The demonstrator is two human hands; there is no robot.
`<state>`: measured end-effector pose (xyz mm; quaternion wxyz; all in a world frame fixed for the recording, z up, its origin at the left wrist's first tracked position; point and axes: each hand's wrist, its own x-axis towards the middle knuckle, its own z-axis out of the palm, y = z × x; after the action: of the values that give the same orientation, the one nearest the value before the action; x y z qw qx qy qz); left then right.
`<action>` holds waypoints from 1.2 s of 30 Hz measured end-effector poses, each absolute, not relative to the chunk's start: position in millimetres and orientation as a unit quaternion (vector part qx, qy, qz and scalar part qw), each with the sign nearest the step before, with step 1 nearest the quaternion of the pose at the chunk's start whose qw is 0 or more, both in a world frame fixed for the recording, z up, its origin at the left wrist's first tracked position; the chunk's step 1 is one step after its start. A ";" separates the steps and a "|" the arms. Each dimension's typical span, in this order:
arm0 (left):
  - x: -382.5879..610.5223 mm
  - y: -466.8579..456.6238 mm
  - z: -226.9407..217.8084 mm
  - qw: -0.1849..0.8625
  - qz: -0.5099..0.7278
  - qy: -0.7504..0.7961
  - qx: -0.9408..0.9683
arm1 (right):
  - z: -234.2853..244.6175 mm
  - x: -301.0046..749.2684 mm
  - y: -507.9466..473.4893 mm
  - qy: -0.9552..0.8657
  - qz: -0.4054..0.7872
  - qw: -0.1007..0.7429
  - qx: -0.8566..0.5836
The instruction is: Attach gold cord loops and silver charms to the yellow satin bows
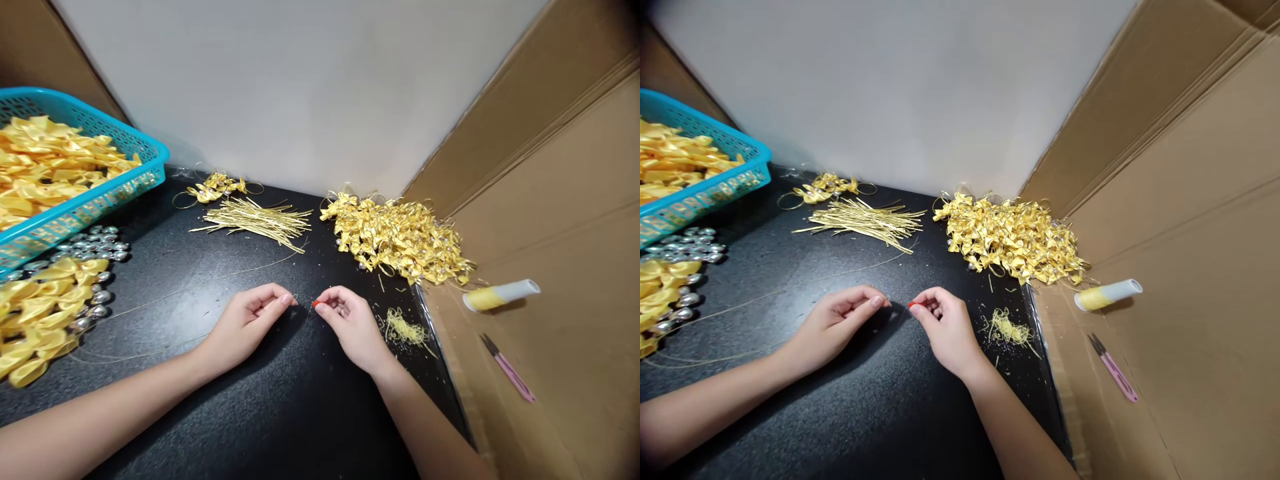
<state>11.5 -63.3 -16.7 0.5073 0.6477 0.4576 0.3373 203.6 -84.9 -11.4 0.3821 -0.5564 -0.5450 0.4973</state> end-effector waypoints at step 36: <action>11.0 -67.4 -15.1 0.462 0.348 0.430 0.694 | -9.4 188.3 -89.7 -0.286 0.741 0.404 -0.454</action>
<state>11.0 -67.4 -15.1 0.4616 0.6935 0.4302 0.3477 188.3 -89.7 -9.4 0.4036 -0.4543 -0.2861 0.7409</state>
